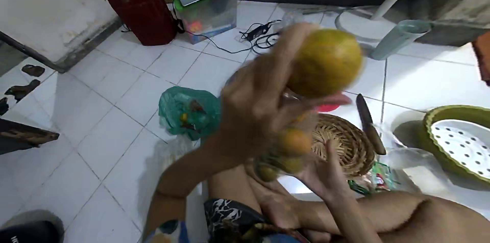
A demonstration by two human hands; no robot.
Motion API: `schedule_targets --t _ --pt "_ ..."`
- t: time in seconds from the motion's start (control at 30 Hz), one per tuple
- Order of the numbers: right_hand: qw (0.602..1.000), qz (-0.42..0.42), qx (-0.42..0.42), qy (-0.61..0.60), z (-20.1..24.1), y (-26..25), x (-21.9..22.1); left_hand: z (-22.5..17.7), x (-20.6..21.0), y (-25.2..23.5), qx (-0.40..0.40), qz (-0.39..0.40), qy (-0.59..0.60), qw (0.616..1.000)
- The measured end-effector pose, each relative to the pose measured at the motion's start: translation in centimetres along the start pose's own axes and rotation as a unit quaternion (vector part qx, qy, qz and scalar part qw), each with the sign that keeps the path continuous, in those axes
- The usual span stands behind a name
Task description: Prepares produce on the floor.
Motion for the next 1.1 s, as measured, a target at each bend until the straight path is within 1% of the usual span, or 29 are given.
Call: schedule_targets --t 0.03,0.07,0.1,0.2,0.23,0.27,0.3,0.33,0.37,0.4,0.47,0.57,0.6,0.67,0.73,0.83,0.9,0.97,1.0,1.03,1.1 --pt "0.999 -0.034 -0.006 -0.031 0.5 0.9 -0.1 -0.4 1.7 1.6 -0.025 -0.008 0.035 0.999" --pt "0.996 -0.069 -0.022 -0.044 0.9 1.7 -1.1 -0.7 3.4 3.3 -0.063 -0.004 0.069 0.996" --pt "0.995 -0.082 -0.043 -0.043 1.2 2.3 -2.8 -0.8 4.9 5.1 -0.107 0.003 0.100 0.989" --pt "0.992 -0.076 -0.094 0.024 1.9 4.8 -9.4 0.3 9.3 10.1 -0.227 -0.007 0.148 0.963" --pt "0.991 -0.065 -0.103 0.046 2.2 5.9 -11.3 1.1 10.7 11.8 -0.268 -0.009 0.153 0.951" --pt "0.990 -0.072 -0.105 0.059 2.5 7.1 -12.8 2.0 12.1 13.5 -0.309 -0.010 0.155 0.938" --pt "0.986 -0.119 -0.100 0.062 2.6 8.1 -14.2 2.9 13.3 15.3 -0.353 -0.002 0.158 0.922" --pt "0.975 -0.191 -0.094 0.064 2.6 8.9 -15.5 3.8 14.4 16.8 -0.396 0.014 0.166 0.903" --pt "0.962 -0.250 -0.086 0.071 2.8 9.5 -15.8 4.6 15.4 18.3 -0.426 0.035 0.173 0.887" --pt "0.955 -0.274 -0.079 0.078 3.2 9.9 -15.2 5.3 16.2 19.7 -0.442 0.061 0.182 0.876" --pt "0.950 -0.280 -0.075 0.115 3.9 10.3 -12.6 6.2 17.4 22.0 -0.438 0.117 0.200 0.869" --pt "0.915 -0.371 -0.064 0.143 4.0 9.8 -11.6 6.8 18.5 25.0 -0.446 0.186 0.193 0.854" --pt "0.903 -0.397 -0.060 0.152 4.3 9.6 -11.0 7.1 18.8 25.8 -0.452 0.196 0.185 0.851" --pt "0.886 -0.421 -0.066 0.181 5.2 9.6 -9.5 8.1 19.2 27.3 -0.462 0.211 0.170 0.844" --pt "0.877 -0.403 -0.094 0.242 6.2 9.8 -9.0 9.2 19.7 28.8 -0.467 0.231 0.154 0.839" --pt "0.862 -0.354 -0.121 0.343 7.2 9.5 -8.8 10.0 20.4 30.7 -0.463 0.294 0.133 0.825" --pt "0.839 -0.345 -0.141 0.396 7.9 8.9 -8.0 10.0 20.8 31.6 -0.459 0.332 0.125 0.815" --pt "0.820 -0.343 -0.157 0.430 8.4 8.4 -7.8 9.7 21.1 32.3 -0.451 0.335 0.132 0.817" --pt "0.816 -0.337 -0.176 0.435 8.6 8.0 -8.5 9.6 21.2 32.7 -0.446 0.331 0.134 0.821" --pt "0.816 -0.323 -0.207 0.433 8.7 7.4 -10.5 9.6 21.4 33.0 -0.440 0.331 0.127 0.825" --pt "0.813 -0.290 -0.254 0.436 9.4 6.2 -13.8 9.5 21.8 33.4 -0.421 0.356 0.093 0.829"
Point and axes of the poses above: each hand's wrist, its own y-axis away from the middle knuckle, its own x-axis out of the palm, z = x × y, the point moved 4 cm from there along -y, towards the middle knuckle, and after that the axes turned 15 degrees about -z, right-handed, at the moved point
